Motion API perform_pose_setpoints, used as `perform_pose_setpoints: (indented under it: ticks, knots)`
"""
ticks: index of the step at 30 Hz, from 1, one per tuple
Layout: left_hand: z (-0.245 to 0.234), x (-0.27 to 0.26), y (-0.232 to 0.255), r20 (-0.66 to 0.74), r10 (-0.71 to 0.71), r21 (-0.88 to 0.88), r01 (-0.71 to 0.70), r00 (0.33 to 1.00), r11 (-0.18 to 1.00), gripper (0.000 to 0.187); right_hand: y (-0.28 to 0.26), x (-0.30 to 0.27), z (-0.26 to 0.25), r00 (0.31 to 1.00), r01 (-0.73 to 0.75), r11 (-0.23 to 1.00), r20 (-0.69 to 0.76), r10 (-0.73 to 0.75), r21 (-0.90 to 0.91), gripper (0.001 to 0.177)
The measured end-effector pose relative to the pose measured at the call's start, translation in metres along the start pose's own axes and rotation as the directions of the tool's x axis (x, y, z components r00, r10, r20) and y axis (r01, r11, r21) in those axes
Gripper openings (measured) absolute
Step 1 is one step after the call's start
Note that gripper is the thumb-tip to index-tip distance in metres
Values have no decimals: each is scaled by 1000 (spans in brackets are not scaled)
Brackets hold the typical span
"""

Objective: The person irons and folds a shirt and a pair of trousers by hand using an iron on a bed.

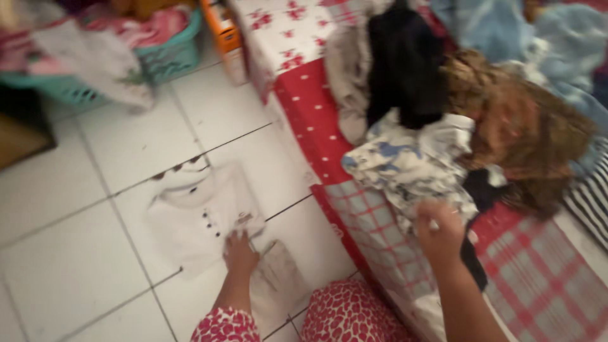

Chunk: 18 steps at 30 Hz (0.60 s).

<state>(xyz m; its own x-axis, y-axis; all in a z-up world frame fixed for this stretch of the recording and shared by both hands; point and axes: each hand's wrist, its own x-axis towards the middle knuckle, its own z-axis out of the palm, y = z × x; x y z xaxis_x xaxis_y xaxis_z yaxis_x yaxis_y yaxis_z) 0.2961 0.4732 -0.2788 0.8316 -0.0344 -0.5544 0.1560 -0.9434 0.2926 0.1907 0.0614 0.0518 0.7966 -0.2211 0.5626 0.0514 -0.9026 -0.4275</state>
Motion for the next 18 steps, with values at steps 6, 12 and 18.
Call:
perform_pose_setpoints:
  ticks: [6, 12, 18]
  knots:
    - [5, -20, 141, -564, 110, -274, -311, 819, 910, 79, 39, 67, -25, 979, -62, 987, -200, 32, -146, 25]
    - [-80, -110, 327, -724, 506, -203, -846, 469, 494, 70, 86, 96, -1, 852, -490, 855, 115, 511, -168, 25]
    - [-164, -182, 397, -698, 630, -48, -900, 340, 434, 86, 83, 67, -100, 904, -66, 86, 23, 426, 994, 14]
